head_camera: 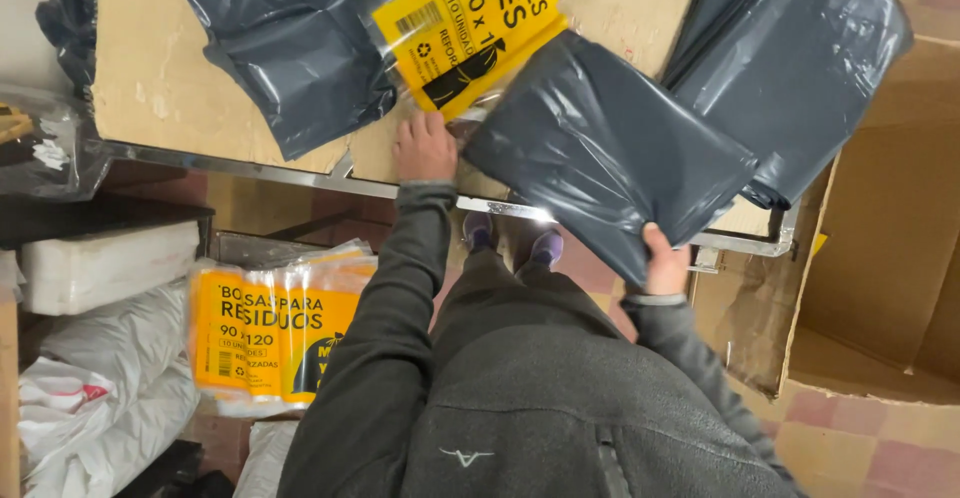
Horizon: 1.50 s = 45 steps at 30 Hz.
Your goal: Operating a machine and packaging plastic garbage bags into labeled yellow covers.
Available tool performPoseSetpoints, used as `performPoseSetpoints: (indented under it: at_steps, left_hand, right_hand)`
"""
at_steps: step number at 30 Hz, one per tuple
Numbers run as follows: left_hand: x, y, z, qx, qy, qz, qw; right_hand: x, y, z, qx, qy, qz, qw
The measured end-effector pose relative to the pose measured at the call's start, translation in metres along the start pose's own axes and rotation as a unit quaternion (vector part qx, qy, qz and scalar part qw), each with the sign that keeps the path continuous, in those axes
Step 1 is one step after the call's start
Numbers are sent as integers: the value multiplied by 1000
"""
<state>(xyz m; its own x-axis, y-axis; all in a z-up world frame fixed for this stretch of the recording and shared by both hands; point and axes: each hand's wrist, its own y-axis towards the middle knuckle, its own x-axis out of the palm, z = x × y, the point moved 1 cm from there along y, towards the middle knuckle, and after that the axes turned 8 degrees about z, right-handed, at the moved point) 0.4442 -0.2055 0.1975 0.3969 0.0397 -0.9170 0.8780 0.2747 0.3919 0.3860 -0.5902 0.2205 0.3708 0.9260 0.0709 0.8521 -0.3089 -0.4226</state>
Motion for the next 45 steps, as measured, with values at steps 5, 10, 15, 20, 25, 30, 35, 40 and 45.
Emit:
performPoseSetpoints:
  at_steps: [5,10,15,20,25,30,35,40,45]
  left_hand:
    - [13,6,-16,-49,-79,26,995]
    - [50,20,-34,-88,-89,-8,992]
    - [39,29,-44,-10,-188,44,981]
    - [42,28,-51,-8,-203,20,979]
    - [27,32,-55,18,-271,12,962]
    - [10,38,-53,13,-332,2,943]
    - [2,8,-57,30,-342,-30,939]
    - [-30,-42,-54,58,-353,-66,931]
    - [-47,-86,-49,30,-386,-51,920]
  right_hand:
    - [54,-36,10,78,45,-13,996]
    - [32,-33,28,121,-254,-445,850]
    - [90,22,-75,1,-125,-365,922]
    - [169,179,-33,-117,-247,-130,953]
    - [178,224,-4,-196,-235,-175,936]
    - [175,157,-56,-408,-408,-123,808]
    - [142,112,-58,-445,-438,-138,768]
    - [95,73,-36,-414,-483,-168,753]
    - [56,42,-7,-378,-456,-173,787]
